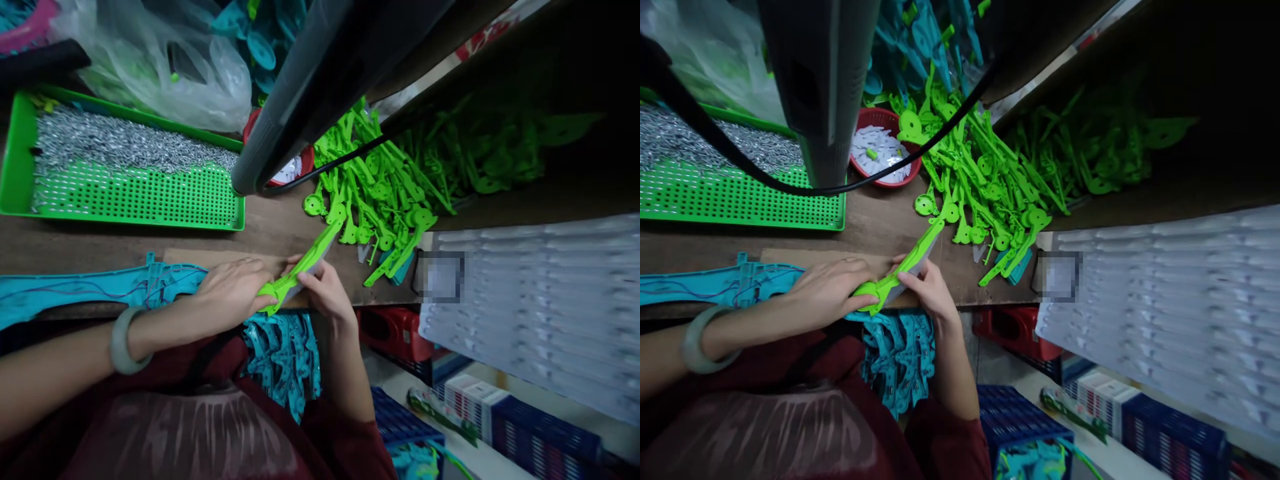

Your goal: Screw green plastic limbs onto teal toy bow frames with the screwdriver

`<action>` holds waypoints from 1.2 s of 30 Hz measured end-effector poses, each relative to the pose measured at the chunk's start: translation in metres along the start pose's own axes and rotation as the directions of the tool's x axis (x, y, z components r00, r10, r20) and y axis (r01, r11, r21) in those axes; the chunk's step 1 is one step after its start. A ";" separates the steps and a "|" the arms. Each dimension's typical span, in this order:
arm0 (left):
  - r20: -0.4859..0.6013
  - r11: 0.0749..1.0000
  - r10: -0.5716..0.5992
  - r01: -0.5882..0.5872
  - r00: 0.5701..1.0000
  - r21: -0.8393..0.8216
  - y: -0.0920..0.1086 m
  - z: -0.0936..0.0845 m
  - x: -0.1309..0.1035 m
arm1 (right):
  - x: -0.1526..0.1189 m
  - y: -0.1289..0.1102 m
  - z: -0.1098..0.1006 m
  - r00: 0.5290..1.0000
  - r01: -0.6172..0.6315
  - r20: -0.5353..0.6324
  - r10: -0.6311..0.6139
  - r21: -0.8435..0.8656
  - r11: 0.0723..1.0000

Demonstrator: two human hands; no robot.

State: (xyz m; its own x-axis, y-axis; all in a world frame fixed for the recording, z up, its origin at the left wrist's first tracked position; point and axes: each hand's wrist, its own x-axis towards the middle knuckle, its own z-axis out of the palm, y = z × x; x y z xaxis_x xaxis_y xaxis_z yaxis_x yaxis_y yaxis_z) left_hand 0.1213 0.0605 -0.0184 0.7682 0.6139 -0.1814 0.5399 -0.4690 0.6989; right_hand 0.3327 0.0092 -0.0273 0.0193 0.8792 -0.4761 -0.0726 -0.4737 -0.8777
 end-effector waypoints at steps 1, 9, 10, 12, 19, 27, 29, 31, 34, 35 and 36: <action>-0.009 1.000 -0.004 0.004 1.000 -0.009 0.000 0.001 -0.001 | -0.003 0.002 -0.002 1.000 -0.013 0.003 0.013 -0.015 1.000; 0.054 0.984 -0.046 0.055 0.997 -0.172 0.002 -0.005 0.011 | -0.001 0.022 -0.012 0.999 -0.017 -0.045 0.015 -0.043 0.999; 0.095 0.974 -0.050 0.070 0.994 -0.214 0.001 -0.007 0.016 | -0.001 0.024 -0.014 0.999 -0.013 -0.045 0.011 -0.052 0.999; 0.174 0.947 -0.070 0.120 0.982 -0.297 0.000 -0.011 0.026 | -0.001 0.025 -0.016 0.999 -0.006 -0.048 0.002 -0.072 0.997; 0.296 0.902 -0.089 0.203 0.951 -0.381 -0.002 -0.026 0.044 | 0.000 0.028 -0.020 0.998 0.016 -0.056 -0.021 -0.092 0.996; 0.263 0.916 -0.045 0.145 0.964 -0.374 -0.012 -0.019 0.052 | -0.001 0.030 -0.021 0.998 0.049 -0.035 -0.051 -0.059 0.997; 0.265 0.924 -0.038 0.135 0.963 -0.358 -0.010 -0.017 0.049 | -0.001 0.029 -0.021 0.998 0.051 -0.032 -0.053 -0.056 0.997; 0.246 0.945 -0.067 0.141 0.967 -0.294 -0.003 -0.016 0.040 | -0.001 0.029 -0.020 0.998 0.051 -0.031 -0.053 -0.054 0.997; 0.146 0.977 -0.084 0.111 0.986 -0.183 0.009 -0.011 0.019 | -0.002 0.027 -0.016 0.998 0.054 -0.039 -0.056 -0.056 0.997; 0.114 0.984 -0.089 0.105 0.989 -0.146 0.011 -0.009 0.013 | -0.002 0.025 -0.014 0.997 0.056 -0.045 -0.058 -0.058 0.997; 0.098 0.988 -0.094 0.105 0.991 -0.115 0.013 -0.007 0.008 | -0.001 0.023 -0.012 0.997 0.059 -0.050 -0.062 -0.059 0.997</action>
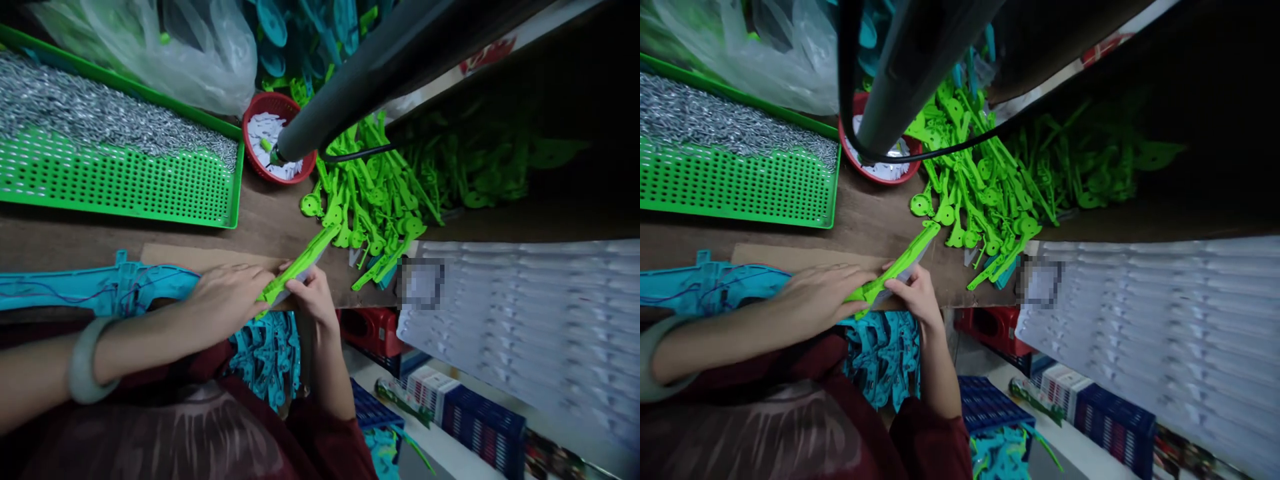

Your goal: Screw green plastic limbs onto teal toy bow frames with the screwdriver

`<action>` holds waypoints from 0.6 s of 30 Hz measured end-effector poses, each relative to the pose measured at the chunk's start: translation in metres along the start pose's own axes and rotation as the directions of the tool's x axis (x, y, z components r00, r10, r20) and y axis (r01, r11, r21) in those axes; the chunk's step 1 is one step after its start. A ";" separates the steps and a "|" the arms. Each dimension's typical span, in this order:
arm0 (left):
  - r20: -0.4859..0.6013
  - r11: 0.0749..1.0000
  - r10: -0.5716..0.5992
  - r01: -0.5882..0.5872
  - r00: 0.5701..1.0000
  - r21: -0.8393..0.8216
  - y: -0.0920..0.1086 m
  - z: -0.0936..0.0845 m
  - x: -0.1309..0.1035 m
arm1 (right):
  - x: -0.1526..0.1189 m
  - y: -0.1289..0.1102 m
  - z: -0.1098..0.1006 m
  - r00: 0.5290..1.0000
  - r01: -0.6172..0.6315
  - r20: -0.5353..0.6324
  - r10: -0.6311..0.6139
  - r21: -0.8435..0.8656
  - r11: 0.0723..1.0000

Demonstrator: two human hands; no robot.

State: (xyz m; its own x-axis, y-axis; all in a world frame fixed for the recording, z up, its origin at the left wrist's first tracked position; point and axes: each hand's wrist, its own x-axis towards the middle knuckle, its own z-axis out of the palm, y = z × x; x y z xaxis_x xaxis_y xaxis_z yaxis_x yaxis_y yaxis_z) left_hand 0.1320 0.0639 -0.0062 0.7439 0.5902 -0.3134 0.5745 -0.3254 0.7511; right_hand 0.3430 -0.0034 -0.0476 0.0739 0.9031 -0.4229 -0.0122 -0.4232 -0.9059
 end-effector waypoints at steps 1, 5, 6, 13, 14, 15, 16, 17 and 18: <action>-0.003 1.000 -0.004 0.005 1.000 0.021 0.000 0.002 -0.003 | 0.002 -0.003 0.002 1.000 0.010 -0.015 -0.010 0.006 1.000; 0.027 1.000 -0.007 0.006 1.000 0.027 -0.005 0.003 -0.003 | 0.025 -0.020 0.006 0.963 0.183 -0.224 -0.151 0.129 0.975; 0.032 1.000 -0.016 0.015 0.999 0.025 -0.006 0.002 -0.002 | 0.033 -0.025 0.006 0.944 0.227 -0.276 -0.180 0.149 0.962; 0.045 1.000 -0.025 0.025 0.999 -0.001 -0.006 -0.001 0.000 | 0.062 -0.033 0.004 0.915 0.218 -0.387 -0.116 0.229 0.949; 0.043 1.000 -0.027 0.027 0.999 -0.005 -0.006 -0.001 -0.001 | 0.063 -0.032 0.004 0.917 0.211 -0.383 -0.108 0.238 0.948; 0.041 1.000 -0.027 0.027 0.999 -0.008 -0.007 -0.001 -0.001 | 0.064 -0.031 0.003 0.922 0.199 -0.374 -0.098 0.240 0.950; 0.043 1.000 -0.026 0.026 0.999 -0.009 -0.008 -0.001 -0.001 | 0.065 -0.030 0.002 0.927 0.187 -0.365 -0.090 0.240 0.953; 0.046 1.000 -0.023 0.023 0.999 -0.007 -0.009 -0.001 -0.001 | 0.067 -0.029 0.002 0.929 0.177 -0.361 -0.080 0.243 0.954; 0.050 1.000 -0.019 0.019 0.999 -0.004 -0.010 -0.001 0.000 | 0.069 -0.028 0.001 0.927 0.172 -0.368 -0.078 0.229 0.958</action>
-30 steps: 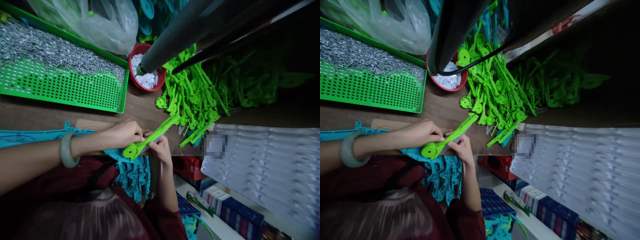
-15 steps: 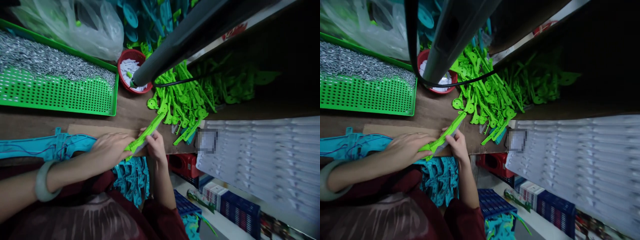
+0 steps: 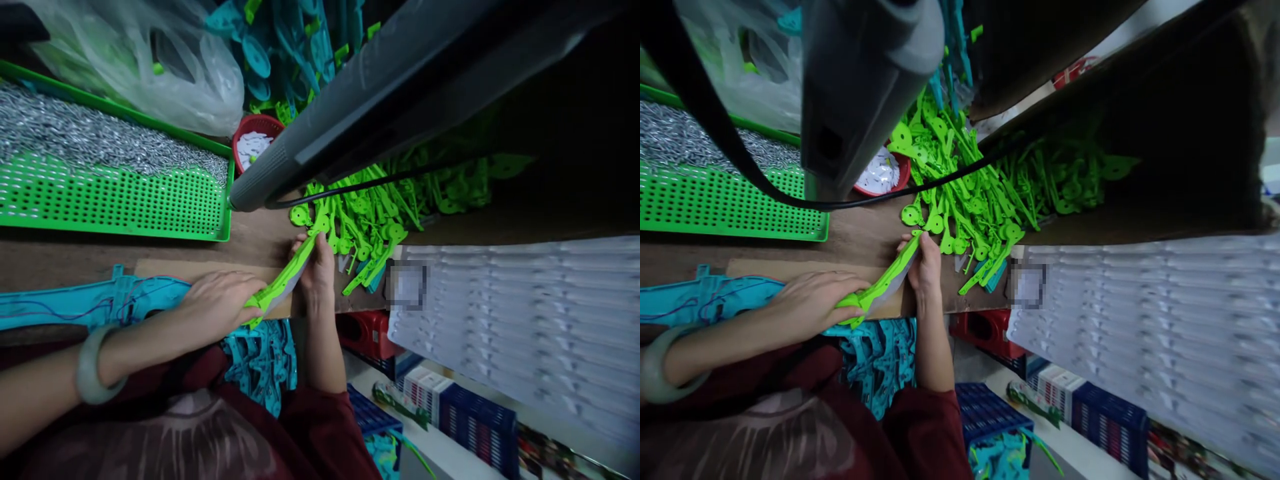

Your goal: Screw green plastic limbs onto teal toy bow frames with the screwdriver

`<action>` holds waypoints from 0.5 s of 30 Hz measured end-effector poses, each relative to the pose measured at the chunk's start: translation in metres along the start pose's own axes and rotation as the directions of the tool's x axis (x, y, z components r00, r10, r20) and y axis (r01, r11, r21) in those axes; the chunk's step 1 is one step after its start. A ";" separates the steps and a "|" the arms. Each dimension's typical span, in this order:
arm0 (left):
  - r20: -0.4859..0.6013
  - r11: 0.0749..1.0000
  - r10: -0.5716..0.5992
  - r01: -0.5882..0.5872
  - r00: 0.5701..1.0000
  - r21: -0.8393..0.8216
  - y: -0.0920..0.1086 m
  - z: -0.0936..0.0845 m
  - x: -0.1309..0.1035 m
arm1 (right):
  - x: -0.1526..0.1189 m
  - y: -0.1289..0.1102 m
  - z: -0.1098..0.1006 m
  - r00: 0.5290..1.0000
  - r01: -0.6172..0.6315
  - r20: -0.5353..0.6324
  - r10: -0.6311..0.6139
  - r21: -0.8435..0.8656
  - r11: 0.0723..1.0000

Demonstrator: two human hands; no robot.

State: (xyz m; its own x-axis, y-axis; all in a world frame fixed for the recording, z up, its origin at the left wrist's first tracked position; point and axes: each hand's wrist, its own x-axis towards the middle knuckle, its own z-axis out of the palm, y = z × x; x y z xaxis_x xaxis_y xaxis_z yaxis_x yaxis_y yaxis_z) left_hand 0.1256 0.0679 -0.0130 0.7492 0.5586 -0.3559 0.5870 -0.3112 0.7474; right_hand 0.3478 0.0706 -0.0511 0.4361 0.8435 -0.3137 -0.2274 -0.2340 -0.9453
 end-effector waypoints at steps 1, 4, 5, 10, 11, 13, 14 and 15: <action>0.004 1.000 0.003 -0.003 1.000 0.005 -0.001 0.000 0.001 | 0.002 0.000 -0.001 1.000 0.010 -0.013 -0.010 -0.032 0.999; 0.004 0.999 0.019 -0.020 1.000 0.044 0.000 0.001 0.004 | 0.005 -0.004 -0.006 0.999 0.041 -0.022 -0.045 -0.170 0.985; -0.002 0.997 0.030 -0.030 1.000 0.074 0.001 0.003 0.005 | 0.003 -0.008 -0.008 0.997 0.072 -0.014 -0.078 -0.254 0.965; -0.275 0.901 0.241 -0.108 0.931 0.421 0.011 0.015 -0.010 | -0.011 -0.041 0.013 0.843 0.472 0.145 -0.519 -0.662 0.582; -0.319 0.867 0.303 -0.122 0.898 0.482 0.010 0.014 -0.018 | -0.013 -0.048 0.027 0.807 0.553 0.224 -0.546 -0.607 0.570; -0.331 0.822 0.371 -0.140 0.868 0.552 0.001 0.005 -0.036 | -0.013 -0.060 0.066 0.743 0.669 0.386 -0.547 -0.393 0.631; -0.310 0.807 0.375 -0.143 0.874 0.572 -0.006 -0.005 -0.044 | -0.011 -0.066 0.088 0.705 0.695 0.447 -0.550 -0.280 0.663; -0.284 0.795 0.366 -0.139 0.886 0.590 -0.015 -0.017 -0.051 | -0.008 -0.072 0.110 0.673 0.703 0.491 -0.552 -0.193 0.685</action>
State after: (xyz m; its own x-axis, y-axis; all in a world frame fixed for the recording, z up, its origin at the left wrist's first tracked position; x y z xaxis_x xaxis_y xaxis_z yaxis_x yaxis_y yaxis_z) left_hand 0.0733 0.0573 0.0041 0.7915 0.5997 0.1177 0.5438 -0.7790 0.3123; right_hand 0.2650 0.1337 0.0291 -0.0087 0.9348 0.3550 0.3189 0.3391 -0.8850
